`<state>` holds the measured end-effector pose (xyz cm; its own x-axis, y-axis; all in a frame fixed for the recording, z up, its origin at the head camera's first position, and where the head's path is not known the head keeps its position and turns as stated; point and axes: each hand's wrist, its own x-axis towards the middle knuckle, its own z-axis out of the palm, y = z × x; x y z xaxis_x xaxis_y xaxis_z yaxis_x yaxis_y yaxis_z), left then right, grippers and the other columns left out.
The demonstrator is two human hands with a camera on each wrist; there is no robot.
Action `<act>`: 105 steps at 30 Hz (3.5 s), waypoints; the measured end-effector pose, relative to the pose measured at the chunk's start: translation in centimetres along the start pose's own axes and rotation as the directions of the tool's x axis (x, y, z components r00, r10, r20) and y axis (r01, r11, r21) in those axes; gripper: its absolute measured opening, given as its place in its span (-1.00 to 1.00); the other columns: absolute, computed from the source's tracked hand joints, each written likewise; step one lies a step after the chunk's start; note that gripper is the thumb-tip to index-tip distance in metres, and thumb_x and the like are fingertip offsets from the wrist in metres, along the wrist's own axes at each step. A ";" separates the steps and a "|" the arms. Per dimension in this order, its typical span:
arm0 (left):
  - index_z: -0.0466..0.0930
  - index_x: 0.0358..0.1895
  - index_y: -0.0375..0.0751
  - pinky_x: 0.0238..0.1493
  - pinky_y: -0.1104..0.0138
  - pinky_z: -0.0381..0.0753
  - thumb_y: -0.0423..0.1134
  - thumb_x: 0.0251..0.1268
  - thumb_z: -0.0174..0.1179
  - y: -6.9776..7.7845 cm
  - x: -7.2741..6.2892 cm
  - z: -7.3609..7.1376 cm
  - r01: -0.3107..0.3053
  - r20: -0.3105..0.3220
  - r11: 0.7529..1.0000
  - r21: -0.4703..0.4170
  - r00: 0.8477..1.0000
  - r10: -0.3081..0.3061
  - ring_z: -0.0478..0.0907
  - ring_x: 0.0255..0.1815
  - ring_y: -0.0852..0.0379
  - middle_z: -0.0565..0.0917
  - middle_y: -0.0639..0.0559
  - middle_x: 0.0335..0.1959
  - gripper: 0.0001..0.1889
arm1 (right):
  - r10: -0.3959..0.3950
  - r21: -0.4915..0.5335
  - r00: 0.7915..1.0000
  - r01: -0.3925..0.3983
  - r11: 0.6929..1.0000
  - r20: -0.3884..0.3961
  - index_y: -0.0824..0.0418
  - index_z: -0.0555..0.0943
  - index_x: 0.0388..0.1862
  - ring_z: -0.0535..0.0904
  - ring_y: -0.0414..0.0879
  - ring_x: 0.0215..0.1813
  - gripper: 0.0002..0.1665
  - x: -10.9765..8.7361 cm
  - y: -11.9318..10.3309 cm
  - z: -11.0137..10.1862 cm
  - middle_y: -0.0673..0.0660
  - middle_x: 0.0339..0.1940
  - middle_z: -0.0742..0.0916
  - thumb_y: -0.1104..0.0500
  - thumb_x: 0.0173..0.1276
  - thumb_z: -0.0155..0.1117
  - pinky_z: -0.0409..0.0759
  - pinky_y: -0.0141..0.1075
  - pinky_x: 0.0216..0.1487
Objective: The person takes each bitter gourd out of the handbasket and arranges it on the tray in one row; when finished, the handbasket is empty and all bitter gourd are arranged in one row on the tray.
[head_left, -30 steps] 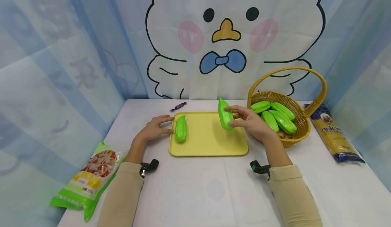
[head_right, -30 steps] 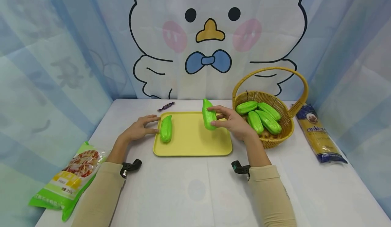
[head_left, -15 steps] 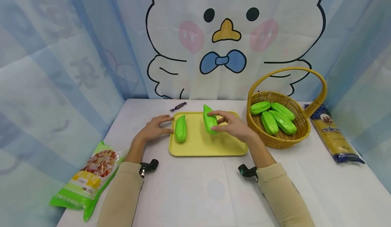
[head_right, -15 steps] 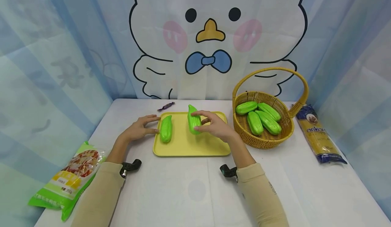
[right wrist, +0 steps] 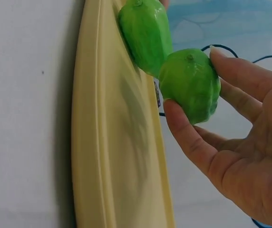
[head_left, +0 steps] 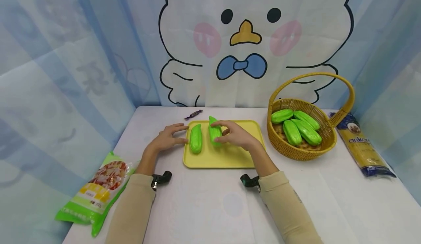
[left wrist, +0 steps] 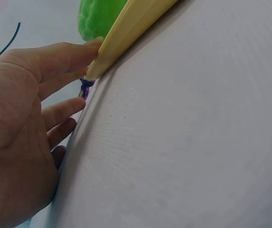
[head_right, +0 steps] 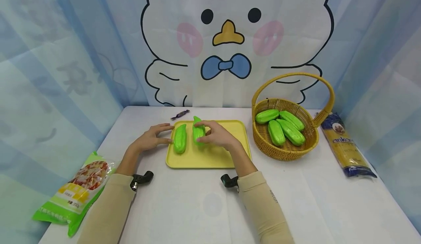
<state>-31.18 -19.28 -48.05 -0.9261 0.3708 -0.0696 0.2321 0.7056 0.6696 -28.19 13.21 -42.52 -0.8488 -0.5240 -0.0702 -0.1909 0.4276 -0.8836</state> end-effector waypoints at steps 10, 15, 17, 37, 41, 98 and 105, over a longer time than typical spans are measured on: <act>0.40 0.56 0.09 0.51 -0.51 -0.28 0.16 0.33 0.34 0.2 0.0 0.0 0.002 0.002 1.000 0.021 1.000 -0.002 -0.04 0.71 -0.30 0.22 -0.12 0.67 -0.25 | 0.032 -0.009 0.999 -0.032 0.999 0.015 -0.07 0.52 0.47 0.57 0.12 0.12 -0.27 0.2 0.5 1.1 0.03 0.54 0.44 0.12 0.35 0.52 0.55 -0.16 -0.04; 0.40 0.56 0.09 0.51 -0.52 -0.24 0.16 0.34 0.33 0.1 0.1 0.2 -0.005 0.001 1.000 0.028 1.000 0.005 -0.02 0.71 -0.30 0.22 -0.12 0.67 -0.26 | 0.037 -0.011 0.999 -0.036 0.999 0.021 -0.05 0.50 0.50 0.60 0.10 0.17 -0.28 0.0 0.7 1.4 0.06 0.56 0.43 0.13 0.38 0.49 0.54 -0.12 0.05; 0.40 0.56 0.09 0.51 -0.52 -0.24 0.16 0.34 0.34 0.0 0.2 0.2 -0.006 0.000 1.000 0.026 1.000 0.006 -0.02 0.71 -0.30 0.22 -0.12 0.67 -0.26 | 0.032 -0.014 0.999 -0.032 0.999 0.027 -0.03 0.48 0.51 0.63 0.06 0.11 -0.28 0.0 0.9 1.6 0.08 0.53 0.46 0.14 0.40 0.48 0.54 -0.14 0.05; 0.40 0.56 0.09 0.50 -0.52 -0.27 0.16 0.34 0.33 -0.1 0.2 0.2 -0.003 0.002 1.000 0.019 1.000 0.003 -0.04 0.71 -0.30 0.22 -0.12 0.67 -0.25 | -0.010 -0.094 1.000 0.011 0.995 0.018 0.01 0.33 0.63 0.65 0.03 0.07 -0.15 0.3 1.0 2.7 0.19 0.47 0.54 0.09 0.43 0.45 0.58 -0.23 -0.06; 0.39 0.56 0.10 0.51 -0.51 -0.29 0.16 0.33 0.33 0.0 0.1 0.2 0.007 0.006 1.000 0.011 1.000 -0.007 -0.06 0.72 -0.29 0.21 -0.11 0.68 -0.25 | -0.012 -0.114 1.000 0.013 0.993 0.010 0.03 0.31 0.65 0.65 0.05 0.14 -0.12 0.4 1.1 2.9 0.22 0.54 0.48 0.07 0.43 0.45 0.60 -0.21 0.01; 0.40 0.55 0.18 0.55 -0.46 -0.23 0.20 0.30 0.35 -0.1 0.1 0.1 0.021 0.010 1.000 -0.019 1.000 -0.021 -0.08 0.73 -0.24 0.21 -0.03 0.68 -0.25 | -0.170 -0.295 0.971 0.116 0.948 -0.166 -0.02 0.37 0.61 0.52 0.20 0.35 -0.23 -5.7 -1.7 -3.5 0.19 0.54 0.44 -0.02 0.49 0.38 0.65 0.11 0.23; 0.40 0.56 0.16 0.55 -0.46 -0.23 0.18 0.31 0.35 -0.1 0.0 0.1 0.022 0.008 1.000 -0.013 1.000 -0.022 -0.07 0.73 -0.24 0.20 -0.04 0.68 -0.25 | -0.162 -0.276 0.954 0.090 0.957 -0.251 -0.05 0.33 0.64 0.47 0.18 0.39 -0.22 -7.7 -0.8 -6.5 0.17 0.57 0.41 -0.03 0.51 0.35 0.57 0.16 0.30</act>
<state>-31.20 -19.31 -48.17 -0.9285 0.3601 -0.0905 0.2078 0.7060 0.6771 -24.71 21.64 -38.25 -0.9028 -0.3845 0.1928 -0.3954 0.5654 -0.7239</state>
